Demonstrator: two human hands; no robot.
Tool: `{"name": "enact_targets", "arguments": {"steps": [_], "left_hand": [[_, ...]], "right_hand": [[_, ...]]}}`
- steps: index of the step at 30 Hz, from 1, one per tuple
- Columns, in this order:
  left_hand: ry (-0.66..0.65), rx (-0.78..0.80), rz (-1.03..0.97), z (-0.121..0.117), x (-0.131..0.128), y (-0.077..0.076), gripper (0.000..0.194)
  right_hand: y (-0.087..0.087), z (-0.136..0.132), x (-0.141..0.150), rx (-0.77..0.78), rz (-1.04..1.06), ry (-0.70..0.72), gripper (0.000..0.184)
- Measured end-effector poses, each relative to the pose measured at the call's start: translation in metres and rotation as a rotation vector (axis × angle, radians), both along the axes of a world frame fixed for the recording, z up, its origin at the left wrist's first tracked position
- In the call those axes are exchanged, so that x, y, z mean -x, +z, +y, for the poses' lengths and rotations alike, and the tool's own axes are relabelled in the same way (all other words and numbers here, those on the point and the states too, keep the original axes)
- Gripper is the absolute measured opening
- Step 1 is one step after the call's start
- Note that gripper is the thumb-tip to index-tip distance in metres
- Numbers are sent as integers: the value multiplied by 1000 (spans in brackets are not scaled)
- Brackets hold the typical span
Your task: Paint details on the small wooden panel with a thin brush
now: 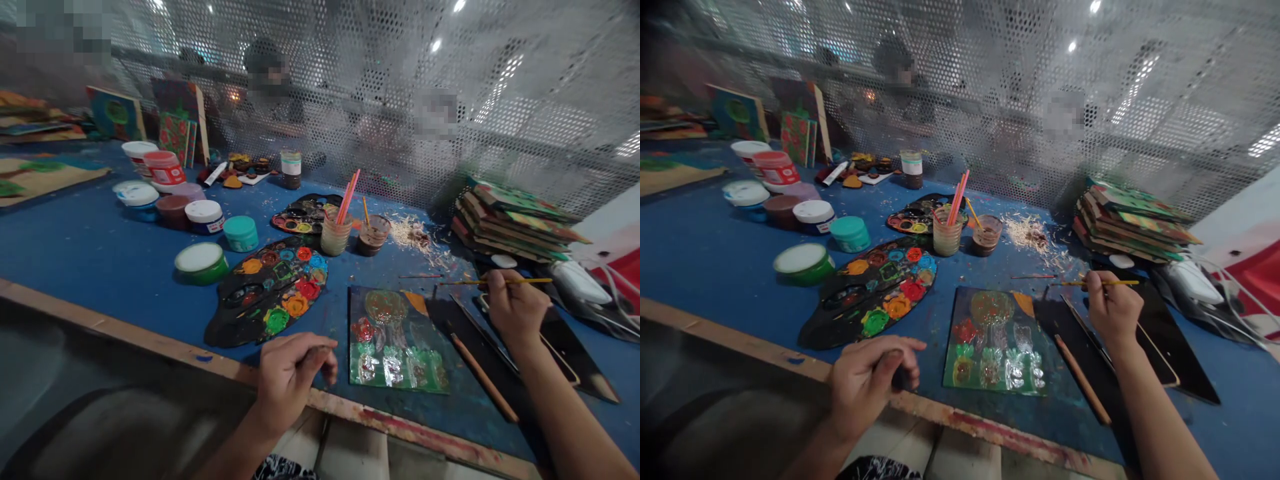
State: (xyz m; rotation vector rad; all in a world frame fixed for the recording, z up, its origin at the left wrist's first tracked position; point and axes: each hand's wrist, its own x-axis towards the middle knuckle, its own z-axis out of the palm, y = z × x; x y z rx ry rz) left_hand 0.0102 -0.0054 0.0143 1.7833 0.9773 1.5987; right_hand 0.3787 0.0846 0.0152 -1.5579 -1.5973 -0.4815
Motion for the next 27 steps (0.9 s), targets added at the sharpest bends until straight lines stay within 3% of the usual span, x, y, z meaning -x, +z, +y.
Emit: {"name": "enact_targets", "arguments": {"steps": [2,5,12,15,18,20,23,27], "left_hand": [[2,56,10,0,-1,1,18],[-45,85,24,0,-3,-1,15],[-58,-86,-42,-2,-5,-7,51],[-93,-168,-71,-1,-5,-6,56],[-77,-98,5,1,-2,-4,50],[-7,6,90,2,-1,-4,35],[23,69,142,3,0,-6,23],[-10,57,233,-2,1,-12,42]], "right_hand": [[0,0,2,-35,10,-2,38],[0,-1,3,-82,41,-2,38],[5,-1,6,-82,47,-19,46],[4,-1,4,-94,29,-28,45],[1,-2,3,-99,53,-29,43],[3,-2,6,-128,131,-8,40],[20,3,20,-185,355,96,31],[64,31,58,-123,551,342,25]]}}
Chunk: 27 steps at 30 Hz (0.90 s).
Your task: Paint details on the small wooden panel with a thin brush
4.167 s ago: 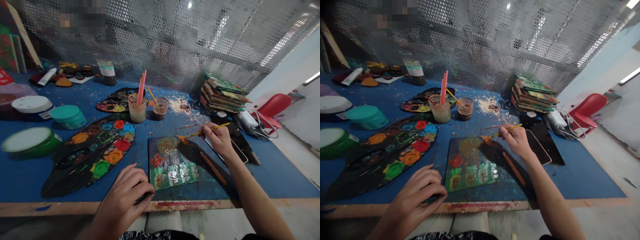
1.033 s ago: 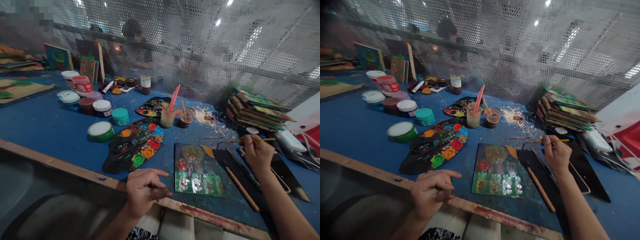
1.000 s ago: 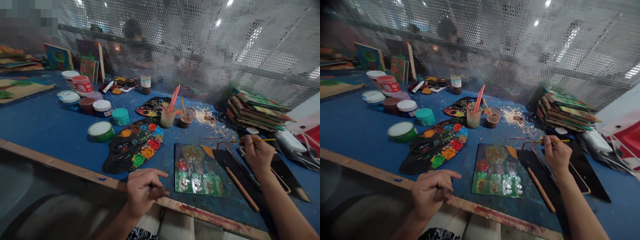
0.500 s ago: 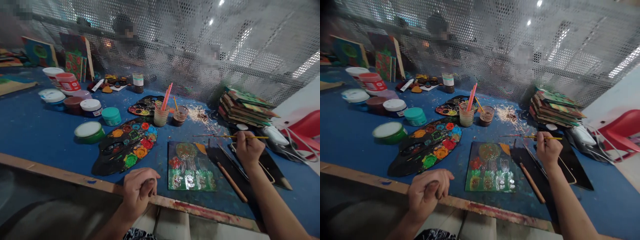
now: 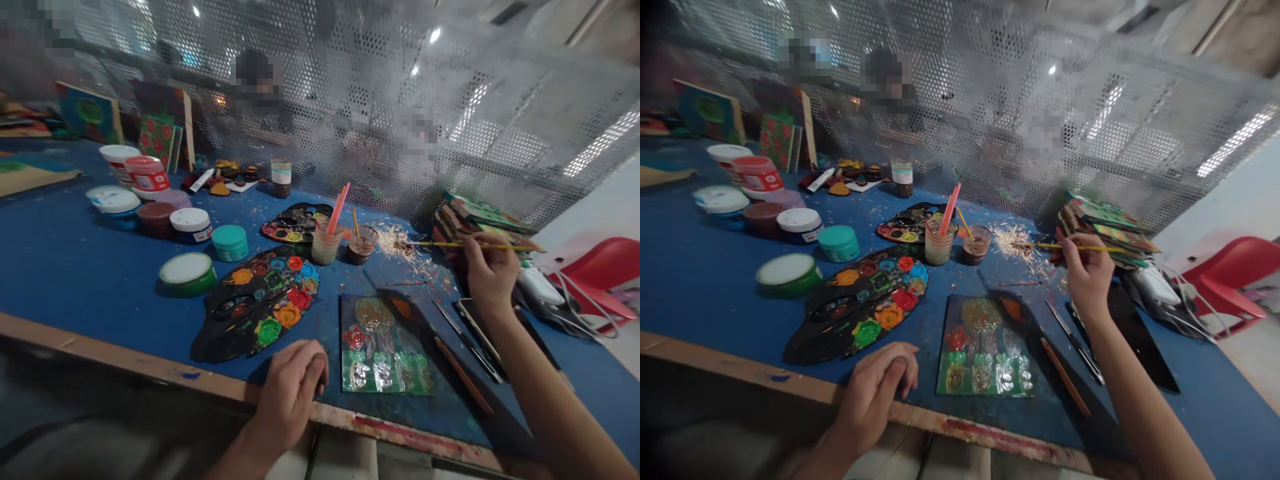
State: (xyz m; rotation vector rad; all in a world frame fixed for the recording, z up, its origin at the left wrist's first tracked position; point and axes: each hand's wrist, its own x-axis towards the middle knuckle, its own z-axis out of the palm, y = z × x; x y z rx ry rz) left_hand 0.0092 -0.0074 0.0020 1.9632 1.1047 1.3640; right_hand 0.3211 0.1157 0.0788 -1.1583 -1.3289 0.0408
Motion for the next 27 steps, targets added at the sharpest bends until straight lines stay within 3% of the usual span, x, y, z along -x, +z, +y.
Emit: {"name": "enact_targets", "arguments": {"steps": [4,7,10,15,27], "left_hand": [[-74,-41,21,-2,2,-5,55],[-111,-74,32,-2,3,-7,62],[-98,-92,54,-2,1,-6,64],[-51,-131,176,-2,-1,-2,52],[-34,-75,198,-5,-3,-4,39]], "right_hand": [[31,50,45,145,-243,157,19],[34,85,74,429,-567,214,16],[28,107,92,562,-710,263,19],[26,121,101,572,-785,231,26],[21,126,106,547,-916,208,28]]}}
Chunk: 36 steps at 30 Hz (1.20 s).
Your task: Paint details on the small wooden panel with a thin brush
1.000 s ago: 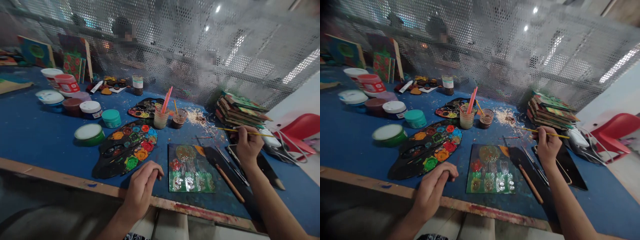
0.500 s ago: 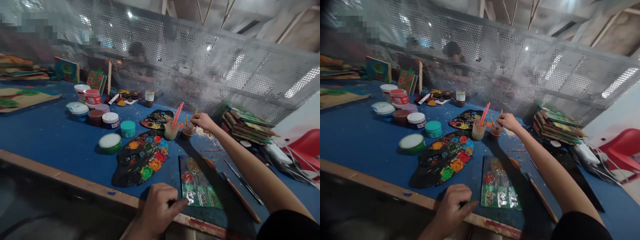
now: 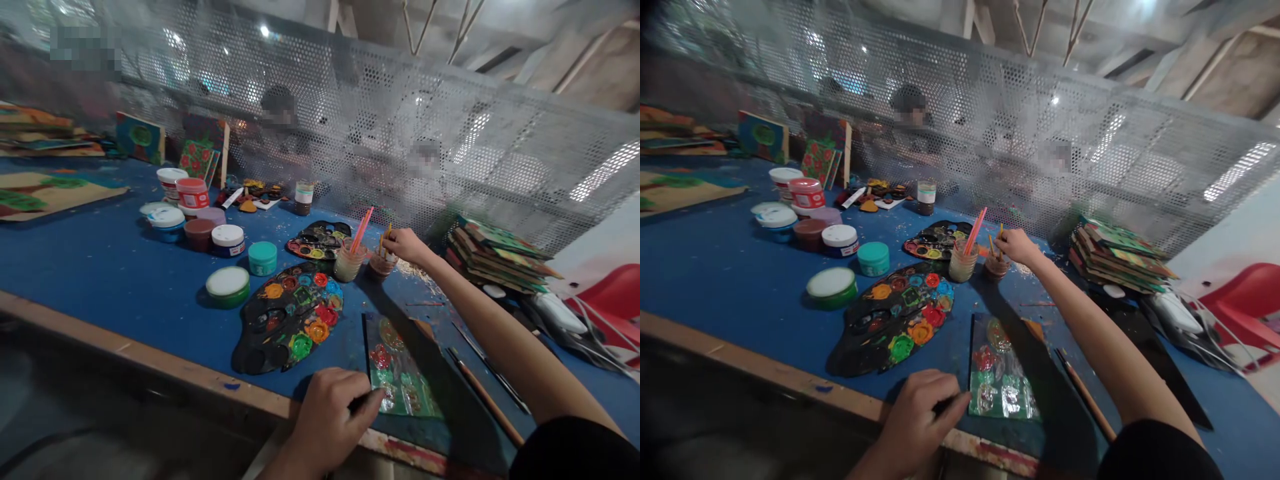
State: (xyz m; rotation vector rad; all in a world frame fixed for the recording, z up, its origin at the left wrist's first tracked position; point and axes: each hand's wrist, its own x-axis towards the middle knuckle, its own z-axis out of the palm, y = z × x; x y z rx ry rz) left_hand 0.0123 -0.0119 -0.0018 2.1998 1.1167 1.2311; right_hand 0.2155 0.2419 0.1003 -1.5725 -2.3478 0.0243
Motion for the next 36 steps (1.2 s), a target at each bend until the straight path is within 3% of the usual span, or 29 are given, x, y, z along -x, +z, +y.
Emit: {"name": "enact_targets", "arguments": {"steps": [8,13,18,23,28,32,36], "left_hand": [[5,61,4,-1,0,-1,34],[-7,72,19,0,-1,-4,32],[-11,91,35,0,-2,-7,31],[-5,119,40,-1,-1,-6,27],[-3,153,50,-2,0,-5,20],[2,170,63,-1,0,-3,21],[-9,183,65,0,2,0,20]], "right_hand": [[6,-3,1,-53,8,47,24],[23,-20,-7,-222,77,57,26],[25,-37,-12,-410,167,197,26],[15,-43,-13,-374,175,226,25],[14,-47,-19,-455,237,216,25],[7,-47,-15,-363,217,217,21],[15,-53,-20,-418,263,157,21]]}}
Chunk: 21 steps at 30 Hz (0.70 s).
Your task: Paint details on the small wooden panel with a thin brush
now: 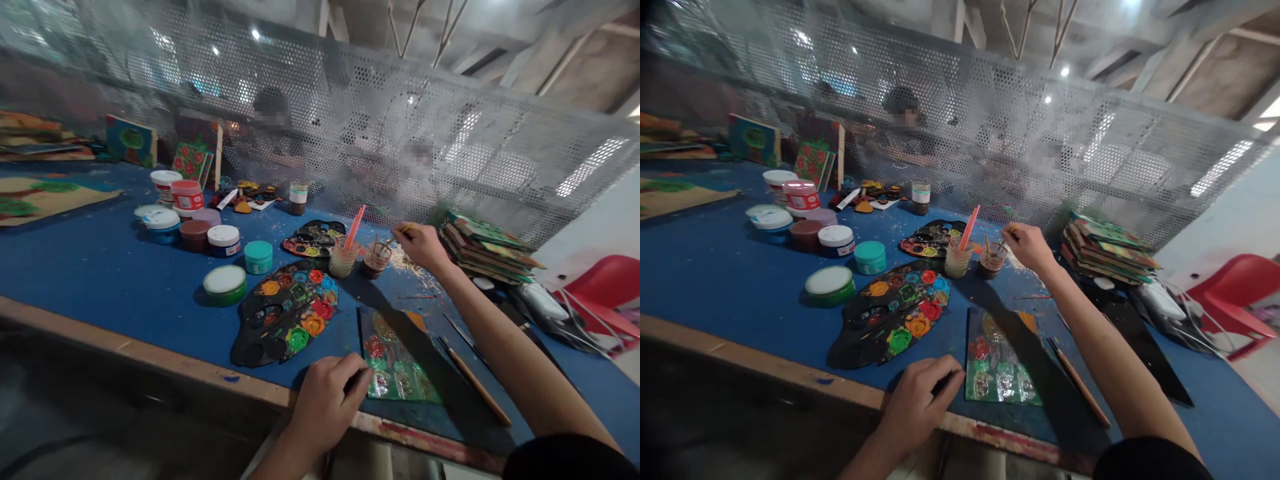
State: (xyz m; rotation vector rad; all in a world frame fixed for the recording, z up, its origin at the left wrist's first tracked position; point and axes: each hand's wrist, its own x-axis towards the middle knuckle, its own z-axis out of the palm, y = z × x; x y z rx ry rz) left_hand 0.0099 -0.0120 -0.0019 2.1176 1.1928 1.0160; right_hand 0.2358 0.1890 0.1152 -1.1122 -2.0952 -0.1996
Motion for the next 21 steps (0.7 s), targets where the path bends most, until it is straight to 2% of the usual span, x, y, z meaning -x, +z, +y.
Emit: {"name": "enact_targets", "arguments": {"steps": [3,5,7,9,11,13,15,18,21], "left_hand": [[-48,21,-22,1,2,2,15],[-87,19,-71,2,2,2,15],[-126,4,-130,4,1,2,14],[-141,-1,-177,5,0,0,12],[-116,2,-209,6,-1,0,11],[-59,-15,-236,7,-1,0,9],[1,-42,-251,7,-1,1,8],[57,-63,-277,7,-2,4,8],[50,-58,-344,7,-3,4,13]], "right_hand": [[12,-21,-25,-88,240,-113,23],[9,-41,-49,-93,456,-149,25],[-6,-60,-74,-105,720,-153,28],[-32,-75,-96,-75,985,-127,31],[-58,-83,-114,32,1311,-92,35],[-77,-85,-128,93,1452,-72,40],[-87,-83,-138,139,1534,-49,40],[-88,-80,-151,172,1665,-23,33],[-85,-79,-162,169,1784,-33,26]]}}
